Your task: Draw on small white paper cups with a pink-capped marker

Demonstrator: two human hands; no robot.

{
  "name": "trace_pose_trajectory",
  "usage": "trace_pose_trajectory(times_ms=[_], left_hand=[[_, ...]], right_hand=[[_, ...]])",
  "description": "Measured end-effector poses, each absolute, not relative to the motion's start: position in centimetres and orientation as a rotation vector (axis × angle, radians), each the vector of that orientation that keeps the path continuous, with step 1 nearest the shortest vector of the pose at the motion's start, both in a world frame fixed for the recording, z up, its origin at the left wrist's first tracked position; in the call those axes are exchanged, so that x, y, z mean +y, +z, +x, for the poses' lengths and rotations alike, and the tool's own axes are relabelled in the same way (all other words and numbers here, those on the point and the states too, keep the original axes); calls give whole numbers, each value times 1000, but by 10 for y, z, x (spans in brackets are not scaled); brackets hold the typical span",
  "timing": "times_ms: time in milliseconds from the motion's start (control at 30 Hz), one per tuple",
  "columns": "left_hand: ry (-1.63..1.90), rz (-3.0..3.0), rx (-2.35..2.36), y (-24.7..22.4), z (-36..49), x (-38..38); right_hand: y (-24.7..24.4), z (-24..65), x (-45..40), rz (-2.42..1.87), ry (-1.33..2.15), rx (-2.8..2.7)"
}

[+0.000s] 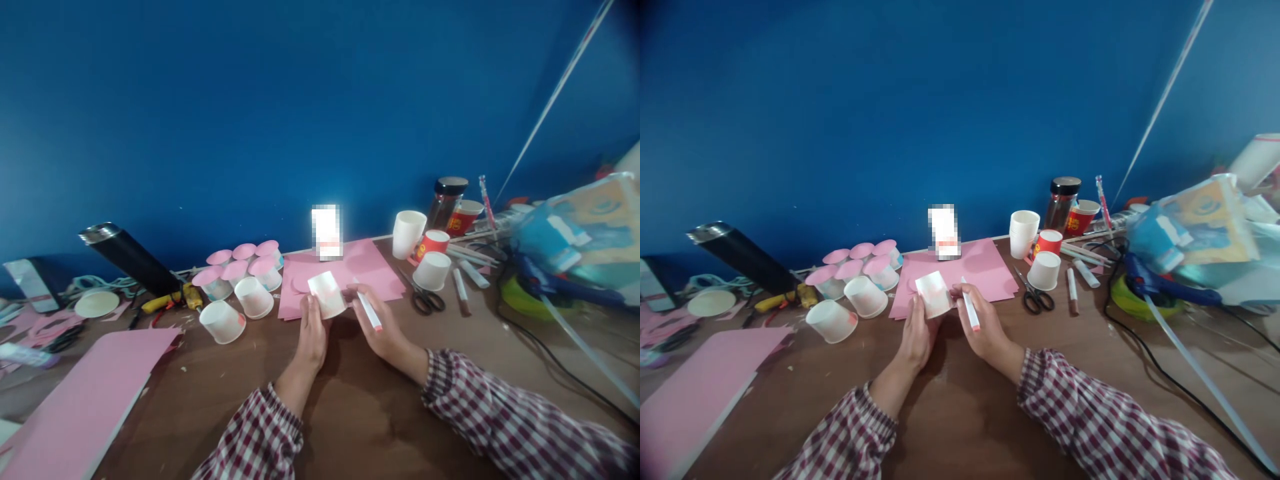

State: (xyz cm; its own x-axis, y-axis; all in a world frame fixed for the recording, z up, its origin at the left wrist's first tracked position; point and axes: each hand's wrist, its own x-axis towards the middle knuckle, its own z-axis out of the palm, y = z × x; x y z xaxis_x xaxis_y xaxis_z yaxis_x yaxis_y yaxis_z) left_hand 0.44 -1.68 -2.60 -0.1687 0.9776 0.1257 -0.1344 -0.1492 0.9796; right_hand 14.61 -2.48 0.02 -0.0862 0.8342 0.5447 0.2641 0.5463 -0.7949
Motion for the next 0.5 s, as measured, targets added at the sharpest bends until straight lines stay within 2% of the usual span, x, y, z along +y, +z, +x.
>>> trace_pose_trajectory(times_ms=[233,500], left_hand=[[1461,1126,1231,-8,5,-22],[1536,944,1112,-20,8,-16]], right_hand=[[2,148,-24,-988,592,-1650],[1,147,-24,-1008,602,-1662]])
